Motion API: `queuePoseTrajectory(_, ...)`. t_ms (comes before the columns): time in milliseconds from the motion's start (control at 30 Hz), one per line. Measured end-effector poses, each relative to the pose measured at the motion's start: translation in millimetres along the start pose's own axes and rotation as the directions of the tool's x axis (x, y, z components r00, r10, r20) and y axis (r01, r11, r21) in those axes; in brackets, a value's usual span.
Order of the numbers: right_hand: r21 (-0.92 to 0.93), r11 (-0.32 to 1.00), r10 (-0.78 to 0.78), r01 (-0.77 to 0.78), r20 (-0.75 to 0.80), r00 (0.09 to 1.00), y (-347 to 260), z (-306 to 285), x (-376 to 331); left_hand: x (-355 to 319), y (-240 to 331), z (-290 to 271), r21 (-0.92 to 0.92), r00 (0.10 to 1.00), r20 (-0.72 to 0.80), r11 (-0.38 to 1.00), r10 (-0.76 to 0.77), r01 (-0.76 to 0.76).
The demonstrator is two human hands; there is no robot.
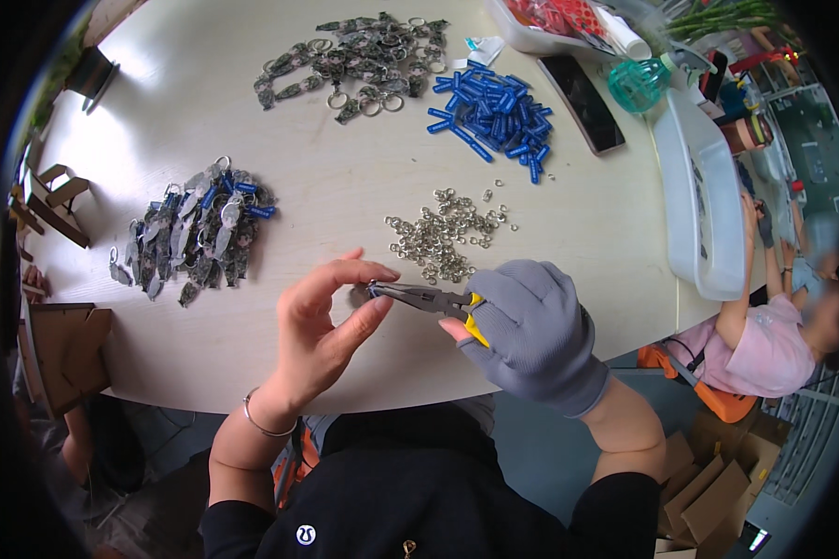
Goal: The person uses pliers to attach small metal rings to blue plastic components and patterned fabric pieces. They repeatedly pick up a ring, open it with the pliers, slide it onto a component, and close it to form a keychain. The finished keychains are placed in a pile on the table.
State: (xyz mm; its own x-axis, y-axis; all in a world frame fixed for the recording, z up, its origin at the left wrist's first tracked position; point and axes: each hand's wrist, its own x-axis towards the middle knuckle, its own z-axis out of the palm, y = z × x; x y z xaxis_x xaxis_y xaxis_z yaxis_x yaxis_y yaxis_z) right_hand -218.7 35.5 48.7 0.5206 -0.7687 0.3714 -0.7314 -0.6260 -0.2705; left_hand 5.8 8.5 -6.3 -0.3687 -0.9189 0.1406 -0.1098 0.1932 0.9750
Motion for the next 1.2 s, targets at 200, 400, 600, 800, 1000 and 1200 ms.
queuePoseTrajectory(200,0.118,0.987,0.110,-0.105,-0.033,0.993,-10.0,7.5,-5.0,-0.8,0.2,7.5,0.338,0.877,-0.177,0.864,0.447,-0.373)
queuePoseTrajectory(400,0.244,0.954,0.191,-0.173,-0.051,0.980,-19.5,12.2,-6.9,-3.4,1.8,4.1,0.494,0.811,-0.113,0.741,0.574,-0.456)
queuePoseTrajectory(600,0.198,0.958,0.226,-0.208,-0.075,0.971,-27.6,10.4,-5.2,-3.2,-1.8,2.5,0.518,0.774,-0.083,0.691,0.628,-0.505)
queuePoseTrajectory(800,0.180,0.967,0.192,-0.181,-0.042,0.981,-26.5,7.6,-7.6,-3.1,-0.5,1.9,0.525,0.761,-0.059,0.669,0.646,-0.527)
queuePoseTrajectory(1000,0.140,0.975,0.184,-0.173,-0.073,0.980,-31.6,12.5,-10.3,-5.6,-0.9,0.8,0.571,0.759,-0.041,0.639,0.650,-0.516)
queuePoseTrajectory(1200,0.099,0.982,0.170,-0.158,-0.123,0.978,-35.5,20.6,-13.3,-8.5,1.7,1.1,0.584,0.765,-0.041,0.637,0.642,-0.503)
